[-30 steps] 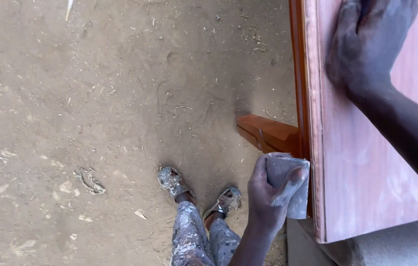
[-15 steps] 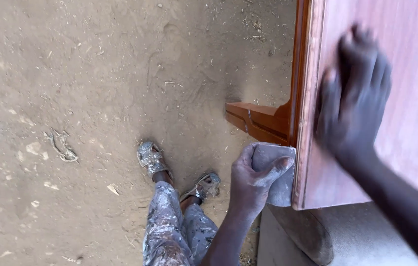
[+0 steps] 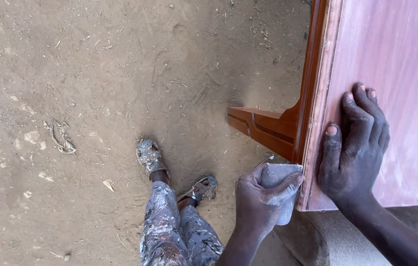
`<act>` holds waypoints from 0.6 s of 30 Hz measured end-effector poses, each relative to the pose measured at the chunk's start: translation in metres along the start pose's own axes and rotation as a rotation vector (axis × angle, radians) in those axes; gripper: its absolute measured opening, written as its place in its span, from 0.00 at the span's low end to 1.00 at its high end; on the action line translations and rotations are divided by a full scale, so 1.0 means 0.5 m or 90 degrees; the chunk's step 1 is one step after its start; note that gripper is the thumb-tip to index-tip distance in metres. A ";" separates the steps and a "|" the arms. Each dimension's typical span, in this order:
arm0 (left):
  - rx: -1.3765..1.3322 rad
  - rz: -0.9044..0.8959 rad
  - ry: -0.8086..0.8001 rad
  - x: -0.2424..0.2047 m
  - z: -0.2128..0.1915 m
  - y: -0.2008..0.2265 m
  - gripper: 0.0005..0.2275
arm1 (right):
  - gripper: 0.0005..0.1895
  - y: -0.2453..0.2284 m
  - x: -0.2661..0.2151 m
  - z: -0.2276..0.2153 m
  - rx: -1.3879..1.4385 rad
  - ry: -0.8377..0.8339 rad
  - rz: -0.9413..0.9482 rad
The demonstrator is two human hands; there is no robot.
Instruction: Sanding the edges and corners of a wooden table top using a piece of sandpaper to achieve a smooth finish.
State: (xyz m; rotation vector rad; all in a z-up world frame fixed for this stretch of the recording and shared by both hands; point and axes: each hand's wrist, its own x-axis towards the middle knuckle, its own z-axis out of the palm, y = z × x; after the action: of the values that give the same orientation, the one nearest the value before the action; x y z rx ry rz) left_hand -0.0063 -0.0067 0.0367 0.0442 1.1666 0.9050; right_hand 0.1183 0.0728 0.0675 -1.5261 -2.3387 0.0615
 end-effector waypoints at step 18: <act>0.006 0.044 -0.011 0.016 0.008 -0.048 0.13 | 0.25 -0.005 0.002 0.007 -0.025 -0.003 0.031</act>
State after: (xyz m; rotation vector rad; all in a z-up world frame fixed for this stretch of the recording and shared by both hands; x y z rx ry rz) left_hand 0.0117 -0.0161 0.0209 0.1001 1.1591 0.9580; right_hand 0.1149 0.0731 0.0648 -1.6040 -2.3188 0.0311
